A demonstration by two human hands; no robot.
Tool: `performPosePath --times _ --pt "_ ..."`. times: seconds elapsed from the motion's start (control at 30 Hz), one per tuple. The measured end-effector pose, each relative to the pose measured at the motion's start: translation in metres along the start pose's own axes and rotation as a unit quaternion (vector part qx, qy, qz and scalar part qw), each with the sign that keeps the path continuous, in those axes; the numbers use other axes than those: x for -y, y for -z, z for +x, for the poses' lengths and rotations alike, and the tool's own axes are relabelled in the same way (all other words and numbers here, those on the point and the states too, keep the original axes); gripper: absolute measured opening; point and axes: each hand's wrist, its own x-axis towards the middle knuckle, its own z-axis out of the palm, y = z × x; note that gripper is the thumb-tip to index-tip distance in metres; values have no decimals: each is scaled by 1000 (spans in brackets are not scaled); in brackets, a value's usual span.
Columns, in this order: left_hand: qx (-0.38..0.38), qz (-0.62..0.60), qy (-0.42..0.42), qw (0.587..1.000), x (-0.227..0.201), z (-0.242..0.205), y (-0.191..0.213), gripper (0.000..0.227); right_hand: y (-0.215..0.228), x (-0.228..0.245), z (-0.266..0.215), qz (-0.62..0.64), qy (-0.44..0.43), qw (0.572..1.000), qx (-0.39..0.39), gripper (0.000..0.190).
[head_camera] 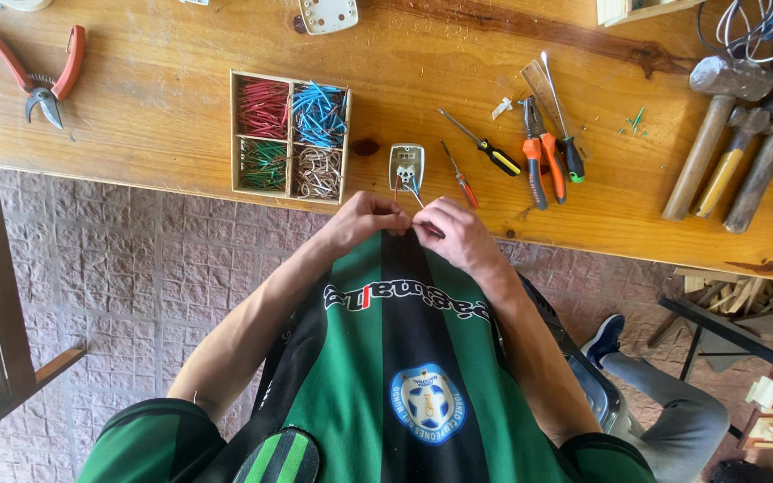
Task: The person connects red and blue wires to a white electrical outlet using a screwdriver, then attaches the outlet cover. The person selects wires from a compartmentalized box and uses a screwdriver to secure the connections.
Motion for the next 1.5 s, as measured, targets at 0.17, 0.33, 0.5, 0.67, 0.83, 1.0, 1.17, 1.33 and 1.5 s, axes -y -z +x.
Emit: performPosePath --times 0.17,0.33,0.5,0.67,0.83,1.0,1.17,1.33,1.5 --pt "27 -136 49 989 25 6 -7 21 6 15 8 -85 86 993 -5 16" --pt "3 -143 43 989 25 8 -12 16 -2 8 -3 22 -48 998 -27 13" --pt "-31 41 -23 998 -9 -2 2 19 11 18 8 137 -184 973 3 14" --pt "-96 116 -94 984 -21 -19 16 23 -1 16 21 208 -290 934 15 14" --pt "-244 127 -141 951 -30 -35 64 14 -26 24 58 292 -260 920 -6 33" --pt "-443 174 -113 872 5 -28 159 16 -17 22 80 266 -244 933 13 32" --pt "-489 239 -105 832 19 -20 199 12 -17 -27 47 174 -283 941 -71 23" --pt "-513 322 -112 788 1 -45 180 19 -7 -56 8 14 -278 960 -43 45" --pt "-463 379 -258 759 9 -23 143 25 -20 -67 5 192 -377 904 -54 42"
